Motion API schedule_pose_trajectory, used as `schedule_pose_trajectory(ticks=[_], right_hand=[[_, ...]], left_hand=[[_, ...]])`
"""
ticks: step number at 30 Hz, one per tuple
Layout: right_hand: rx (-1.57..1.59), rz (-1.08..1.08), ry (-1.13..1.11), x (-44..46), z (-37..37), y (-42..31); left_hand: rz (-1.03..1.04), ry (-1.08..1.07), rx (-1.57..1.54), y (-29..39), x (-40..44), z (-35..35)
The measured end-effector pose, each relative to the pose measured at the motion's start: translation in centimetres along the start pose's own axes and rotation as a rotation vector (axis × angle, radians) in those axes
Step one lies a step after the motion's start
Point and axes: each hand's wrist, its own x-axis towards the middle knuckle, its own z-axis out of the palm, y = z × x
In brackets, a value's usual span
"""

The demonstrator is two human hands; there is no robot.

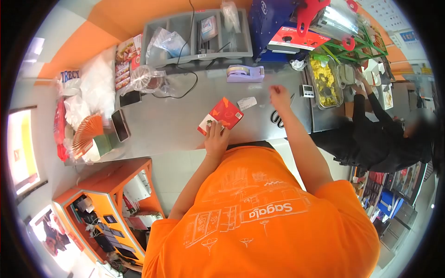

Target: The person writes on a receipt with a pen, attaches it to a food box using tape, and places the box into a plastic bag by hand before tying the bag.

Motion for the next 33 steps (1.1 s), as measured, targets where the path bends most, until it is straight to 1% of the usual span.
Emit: schedule_pose_trajectory(ticks=[2,5,6,8,9,12,14,15,17,20,23,26,33], right_hand=[[0.073,-0.158,-0.057,4.8,-0.3,-0.9],[-0.127,-0.624,-0.132,6.3,-1.6,-7.0],[-0.234,-0.663,-0.19,7.4,-1.2,-7.0],[-0.456,-0.734,-0.302,9.8,-0.1,-6.4],[-0.484,-0.723,-0.373,10.7,0.2,-6.5],[-0.549,-0.662,-0.592,13.1,0.6,-7.2],[-0.56,-0.604,-0.764,14.1,0.6,-8.0],[-0.53,-0.594,-0.788,14.2,0.5,-8.0],[-0.478,-0.579,-0.83,14.9,0.0,-8.2],[-0.293,-0.39,-0.916,15.9,-0.5,-7.9],[-0.209,-0.181,-0.993,15.6,-2.7,-8.5],[-0.327,-0.318,-0.912,15.3,-4.6,-8.0],[-0.308,-0.255,-0.893,15.6,-4.7,-5.1]], left_hand=[[0.025,0.009,-0.077,-1.1,0.1,-0.3],[0.06,-0.032,-0.105,-2.9,0.2,-2.1],[0.074,-0.056,-0.104,-3.2,0.3,-2.7],[0.031,-0.104,-0.133,-3.0,0.8,-4.9],[0.011,-0.126,-0.151,-2.7,1.7,-5.9],[-0.138,-0.277,-0.301,0.0,5.6,-7.6],[-0.413,-0.426,-0.285,3.7,9.8,-6.2],[-0.554,-0.496,-0.278,5.2,11.8,-4.7],[-0.586,-0.561,-0.145,6.7,14.3,-0.6],[-0.545,-0.546,-0.069,7.0,15.4,4.5],[-0.588,-0.632,-0.063,7.4,16.6,4.6],[-0.701,-0.607,0.017,6.7,15.9,6.9],[-0.855,-0.624,-0.047,8.0,16.7,5.9]])
